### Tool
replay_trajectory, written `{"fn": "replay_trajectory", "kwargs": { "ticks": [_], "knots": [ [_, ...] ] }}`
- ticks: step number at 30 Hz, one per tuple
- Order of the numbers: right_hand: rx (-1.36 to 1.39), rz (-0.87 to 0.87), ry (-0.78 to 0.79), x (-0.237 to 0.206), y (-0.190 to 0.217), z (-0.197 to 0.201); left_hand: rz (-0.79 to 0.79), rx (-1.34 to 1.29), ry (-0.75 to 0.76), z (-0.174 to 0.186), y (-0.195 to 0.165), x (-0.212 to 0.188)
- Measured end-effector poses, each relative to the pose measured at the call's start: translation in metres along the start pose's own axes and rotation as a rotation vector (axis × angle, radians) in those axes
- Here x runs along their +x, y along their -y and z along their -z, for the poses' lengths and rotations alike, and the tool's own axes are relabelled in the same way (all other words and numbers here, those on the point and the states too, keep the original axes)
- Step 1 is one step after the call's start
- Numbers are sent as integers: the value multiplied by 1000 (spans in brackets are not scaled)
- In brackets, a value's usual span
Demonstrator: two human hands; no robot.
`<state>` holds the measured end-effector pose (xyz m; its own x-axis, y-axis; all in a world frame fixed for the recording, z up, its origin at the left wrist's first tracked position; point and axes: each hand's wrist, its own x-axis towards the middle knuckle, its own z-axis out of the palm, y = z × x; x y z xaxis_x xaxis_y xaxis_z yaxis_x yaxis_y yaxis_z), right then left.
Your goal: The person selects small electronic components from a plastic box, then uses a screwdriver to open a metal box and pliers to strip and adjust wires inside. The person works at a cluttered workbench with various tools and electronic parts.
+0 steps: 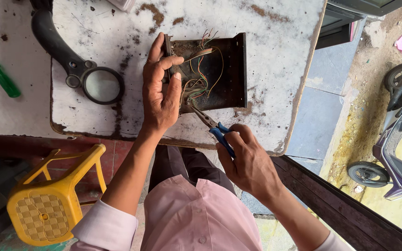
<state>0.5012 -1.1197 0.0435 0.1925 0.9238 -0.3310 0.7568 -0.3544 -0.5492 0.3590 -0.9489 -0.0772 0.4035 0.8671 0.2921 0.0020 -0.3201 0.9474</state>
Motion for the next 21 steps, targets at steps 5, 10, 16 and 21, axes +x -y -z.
{"fn": "replay_trajectory", "kwargs": {
  "ticks": [5,10,16,21],
  "knots": [
    [-331,209,-66,19,3,11,12,6,-11,1,1,1],
    [-332,294,-82,30,8,27,39,12,9,4,-3,2],
    [-327,293,-87,29,17,29,92,-3,78,14,-9,1],
    [-311,255,-87,26,23,23,96,0,73,12,-6,-1]
  ]
}}
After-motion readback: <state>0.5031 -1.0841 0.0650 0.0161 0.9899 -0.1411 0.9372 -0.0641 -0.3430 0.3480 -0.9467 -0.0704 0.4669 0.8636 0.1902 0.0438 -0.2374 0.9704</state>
